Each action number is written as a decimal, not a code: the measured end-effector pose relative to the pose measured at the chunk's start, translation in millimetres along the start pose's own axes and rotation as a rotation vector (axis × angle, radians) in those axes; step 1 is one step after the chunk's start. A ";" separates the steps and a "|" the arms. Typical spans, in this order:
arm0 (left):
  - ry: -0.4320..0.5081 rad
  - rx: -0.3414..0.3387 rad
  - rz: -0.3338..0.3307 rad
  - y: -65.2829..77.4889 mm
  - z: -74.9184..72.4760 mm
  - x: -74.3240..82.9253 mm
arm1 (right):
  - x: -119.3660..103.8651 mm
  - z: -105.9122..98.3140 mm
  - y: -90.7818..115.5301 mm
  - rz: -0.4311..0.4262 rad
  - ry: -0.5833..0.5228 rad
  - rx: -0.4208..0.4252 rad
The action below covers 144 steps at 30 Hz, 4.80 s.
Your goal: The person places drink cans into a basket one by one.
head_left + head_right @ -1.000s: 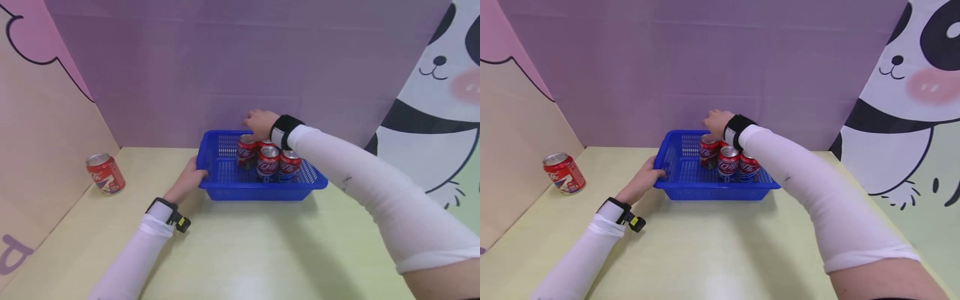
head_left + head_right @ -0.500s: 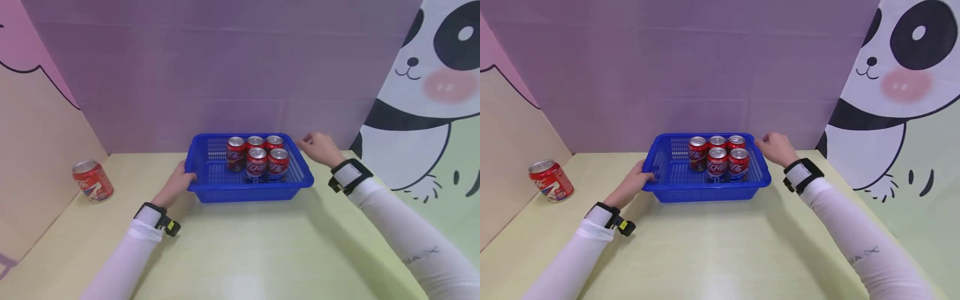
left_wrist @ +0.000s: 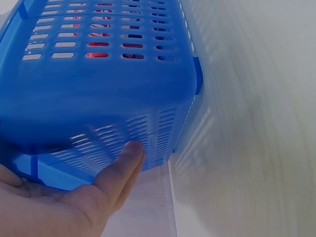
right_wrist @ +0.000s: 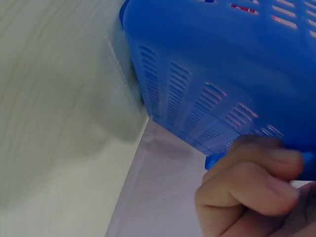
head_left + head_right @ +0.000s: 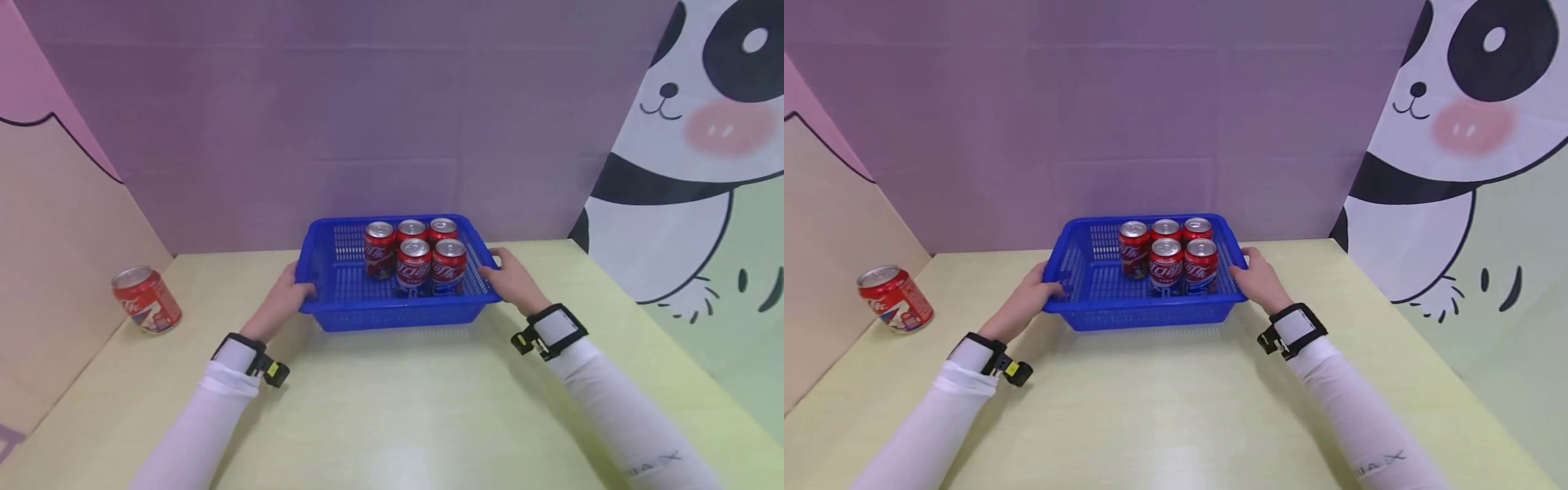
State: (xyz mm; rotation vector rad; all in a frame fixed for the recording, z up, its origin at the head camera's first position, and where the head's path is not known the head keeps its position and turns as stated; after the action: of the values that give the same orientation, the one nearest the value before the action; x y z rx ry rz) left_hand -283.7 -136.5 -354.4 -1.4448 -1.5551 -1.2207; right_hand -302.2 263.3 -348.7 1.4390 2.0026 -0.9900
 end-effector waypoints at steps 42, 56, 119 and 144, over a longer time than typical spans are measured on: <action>-0.641 0.453 0.236 46.3 -167.2 57.6 | 0.5 -2.3 -1.8 -0.096 0.085 -0.055; -0.930 0.336 -0.050 13.9 -221.2 2.2 | -1.2 -0.4 0.2 -0.085 0.049 -0.087; -1.048 0.218 -0.134 -3.3 -233.1 -38.5 | -1.0 3.9 0.3 -0.042 0.014 -0.087; -1.107 0.408 0.248 18.2 -147.4 80.8 | 3.2 4.2 1.0 -0.048 0.036 -0.084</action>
State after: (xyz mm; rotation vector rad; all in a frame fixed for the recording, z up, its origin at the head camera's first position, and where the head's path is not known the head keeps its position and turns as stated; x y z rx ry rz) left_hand -295.2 -247.8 -227.6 -2.0509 -2.0166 0.1653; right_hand -302.5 262.1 -353.9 1.3798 2.0877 -0.8937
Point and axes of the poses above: each hand's wrist, its own y-axis away from the middle knuckle, its own z-axis out of the palm, x = y × z, the point moved 1 cm from there along -y, towards the middle knuckle, and after that the axes turned 14 degrees about -z, right-handed, at the moved point
